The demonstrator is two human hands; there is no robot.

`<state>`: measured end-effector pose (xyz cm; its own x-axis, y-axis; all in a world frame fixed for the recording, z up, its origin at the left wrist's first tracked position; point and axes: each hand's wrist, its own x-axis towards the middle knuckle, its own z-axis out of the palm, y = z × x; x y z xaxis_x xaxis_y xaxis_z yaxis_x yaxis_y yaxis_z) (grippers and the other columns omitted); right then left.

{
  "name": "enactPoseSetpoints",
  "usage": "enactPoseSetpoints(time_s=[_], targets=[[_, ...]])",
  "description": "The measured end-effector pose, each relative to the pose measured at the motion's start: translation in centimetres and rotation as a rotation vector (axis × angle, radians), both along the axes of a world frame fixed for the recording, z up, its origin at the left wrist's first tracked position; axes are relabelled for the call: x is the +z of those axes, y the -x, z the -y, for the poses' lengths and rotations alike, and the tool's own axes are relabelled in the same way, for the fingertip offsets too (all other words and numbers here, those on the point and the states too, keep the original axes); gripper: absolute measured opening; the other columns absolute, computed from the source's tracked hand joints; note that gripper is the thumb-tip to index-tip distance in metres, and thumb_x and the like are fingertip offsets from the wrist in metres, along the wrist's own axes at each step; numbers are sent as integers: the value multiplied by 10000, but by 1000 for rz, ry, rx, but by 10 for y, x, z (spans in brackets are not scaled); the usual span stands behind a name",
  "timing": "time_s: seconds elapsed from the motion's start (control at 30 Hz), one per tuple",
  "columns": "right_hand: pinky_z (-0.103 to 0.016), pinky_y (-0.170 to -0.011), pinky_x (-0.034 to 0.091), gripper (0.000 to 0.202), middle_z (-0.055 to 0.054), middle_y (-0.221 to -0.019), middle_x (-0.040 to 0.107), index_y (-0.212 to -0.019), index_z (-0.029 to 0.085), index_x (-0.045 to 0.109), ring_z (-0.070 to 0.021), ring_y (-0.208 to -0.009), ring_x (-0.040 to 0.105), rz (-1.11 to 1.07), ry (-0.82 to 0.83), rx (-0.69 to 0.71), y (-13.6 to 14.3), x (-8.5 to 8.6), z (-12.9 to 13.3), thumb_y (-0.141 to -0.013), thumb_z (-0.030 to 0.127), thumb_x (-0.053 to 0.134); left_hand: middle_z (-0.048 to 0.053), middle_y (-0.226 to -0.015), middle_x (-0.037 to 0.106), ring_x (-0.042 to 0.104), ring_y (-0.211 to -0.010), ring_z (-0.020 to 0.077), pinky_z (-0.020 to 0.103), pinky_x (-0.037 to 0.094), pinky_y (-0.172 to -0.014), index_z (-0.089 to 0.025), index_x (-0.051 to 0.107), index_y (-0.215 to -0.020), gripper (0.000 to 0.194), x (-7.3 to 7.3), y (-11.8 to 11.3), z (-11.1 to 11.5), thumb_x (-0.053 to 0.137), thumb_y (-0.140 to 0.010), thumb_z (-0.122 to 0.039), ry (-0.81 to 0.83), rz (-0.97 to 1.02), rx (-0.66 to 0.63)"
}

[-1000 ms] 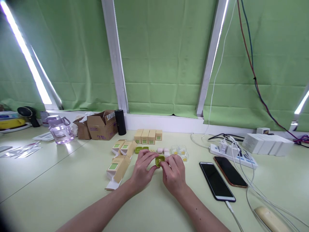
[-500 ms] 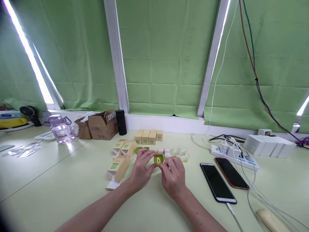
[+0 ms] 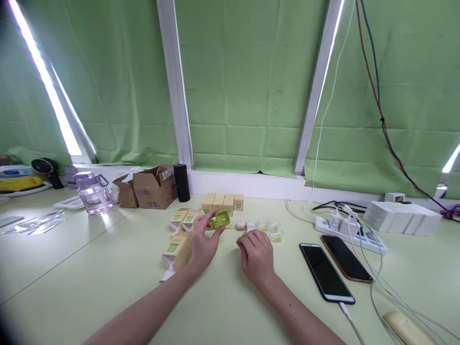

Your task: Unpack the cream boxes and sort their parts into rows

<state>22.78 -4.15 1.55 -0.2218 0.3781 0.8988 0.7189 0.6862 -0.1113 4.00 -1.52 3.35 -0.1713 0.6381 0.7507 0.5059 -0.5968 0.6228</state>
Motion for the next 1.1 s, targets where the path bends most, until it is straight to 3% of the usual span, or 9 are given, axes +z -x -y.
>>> enactPoseSetpoints(time_s=[0.13,0.27,0.53,0.77,0.97,1.1], targets=[[-343,-743,353,182,-28,-762,694,-830,203,671,-202,-812,543,106,95,-62,10,-9,-24,-905,50,607,90,-1186,655,643,-1052,228,353,550,-815,-243,648,-1257,392,1,4,-5,726,-875,-290,87,125,24],[-343,-797,333,178,-35,-797,724,-780,210,696,-214,-891,548,259,293,-213,24,-15,-45,-852,49,670,90,-1198,680,655,-1079,223,324,530,-804,-235,649,-1180,328,5,4,-6,721,-877,-340,152,230,-5],[-379,-844,307,151,-85,-865,730,-808,209,735,-252,-975,524,305,401,-300,40,-19,-67,-883,117,641,104,-1194,715,670,-1112,232,311,508,-800,-236,621,-1163,324,7,1,-3,708,-891,-390,200,305,-63],[-398,-867,308,131,-98,-923,736,-861,207,736,-271,-1003,513,319,441,-344,43,-18,-69,-907,153,626,102,-1091,742,692,-1019,217,282,489,-753,-214,618,-1119,298,13,-2,1,693,-898,-400,207,342,-86],[-399,-877,324,79,-87,-940,734,-874,204,718,-270,-1009,518,306,442,-337,43,-14,-60,-905,179,649,9,-745,716,655,-693,167,250,408,-592,-229,586,-1002,325,12,-4,-2,698,-881,-509,321,476,-175],[-395,-891,338,51,-81,-944,722,-872,212,700,-272,-1021,524,335,404,-232,43,-16,-40,-907,227,667,74,-848,766,683,-770,190,253,426,-592,-213,564,-934,431,10,-6,-5,717,-834,-603,446,673,-337]])
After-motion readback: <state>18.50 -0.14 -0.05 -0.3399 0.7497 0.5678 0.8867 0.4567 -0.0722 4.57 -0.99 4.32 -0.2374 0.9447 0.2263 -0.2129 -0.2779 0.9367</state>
